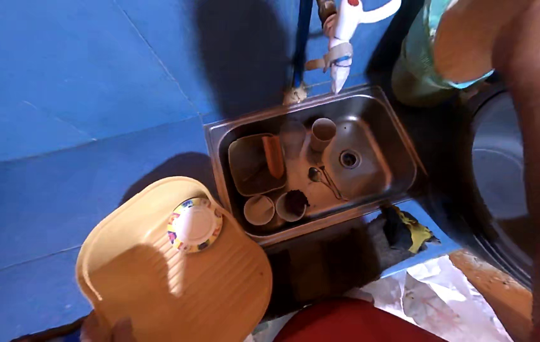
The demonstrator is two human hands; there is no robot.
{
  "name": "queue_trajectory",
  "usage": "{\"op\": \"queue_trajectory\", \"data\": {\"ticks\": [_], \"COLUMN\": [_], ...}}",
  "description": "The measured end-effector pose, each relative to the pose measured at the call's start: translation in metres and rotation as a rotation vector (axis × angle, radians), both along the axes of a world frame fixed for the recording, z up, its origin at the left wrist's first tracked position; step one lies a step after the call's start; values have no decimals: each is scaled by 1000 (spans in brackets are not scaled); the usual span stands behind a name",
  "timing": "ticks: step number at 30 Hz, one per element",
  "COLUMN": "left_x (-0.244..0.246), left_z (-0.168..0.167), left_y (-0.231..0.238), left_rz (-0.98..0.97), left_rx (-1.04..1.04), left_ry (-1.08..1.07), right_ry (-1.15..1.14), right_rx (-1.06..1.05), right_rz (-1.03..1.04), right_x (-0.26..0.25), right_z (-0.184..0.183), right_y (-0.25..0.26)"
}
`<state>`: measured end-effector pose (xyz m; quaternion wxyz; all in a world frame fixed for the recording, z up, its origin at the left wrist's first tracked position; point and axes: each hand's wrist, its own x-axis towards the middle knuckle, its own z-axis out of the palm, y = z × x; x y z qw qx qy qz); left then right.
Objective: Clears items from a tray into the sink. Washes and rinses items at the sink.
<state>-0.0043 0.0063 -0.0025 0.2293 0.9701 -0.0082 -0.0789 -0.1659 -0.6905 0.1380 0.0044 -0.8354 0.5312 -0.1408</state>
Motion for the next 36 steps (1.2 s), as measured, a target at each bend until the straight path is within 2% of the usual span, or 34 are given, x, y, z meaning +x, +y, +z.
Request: {"op": "queue_trajectory", "data": {"ticks": [2,4,9,13,15,17,19,21,23,25,26,28,30,32,33,36], "left_x": [-1,-2,-2,0,2,3,4,4,3,1,0,-1,-2,-4,-4,-4], "left_z": [-1,2,11,12,12,13,11,7,3,1,0,-2,-3,-2,-2,1], "left_y": [1,-2,-13,-12,-12,-13,-12,-9,-8,-9,-9,-8,-8,-10,-11,-10], "left_rz": [-5,31,93,131,149,155,158,178,214,254,269,294,314,323,324,309], "left_rx": [-6,6,-9,-32,-28,-25,-37,-96,-195,-274,-301,-338,-355,-395,-416,-480], "left_ry": [0,18,64,91,124,142,151,138,124,115,104,83,78,94,103,142], "right_ry": [92,143,148,-263,-400,-458,-328,-189,-327,-474,-463,-192,176,410,446,541], "right_rx": [89,155,528,872,979,1034,927,716,572,510,524,561,511,491,483,524], "right_rz": [38,75,11,-186,-237,-253,-212,-57,129,484,703,1114,1374,1479,1483,1366], "right_x": [5,12,25,8,7,7,12,27,52,78,91,119,152,171,177,189], "right_z": [2,-21,-127,-223,-250,-262,-254,-226,-190,-157,-141,-117,-120,-129,-138,-147], "right_y": [59,85,94,108,122,134,148,173,214,269,297,356,408,443,453,471]}}
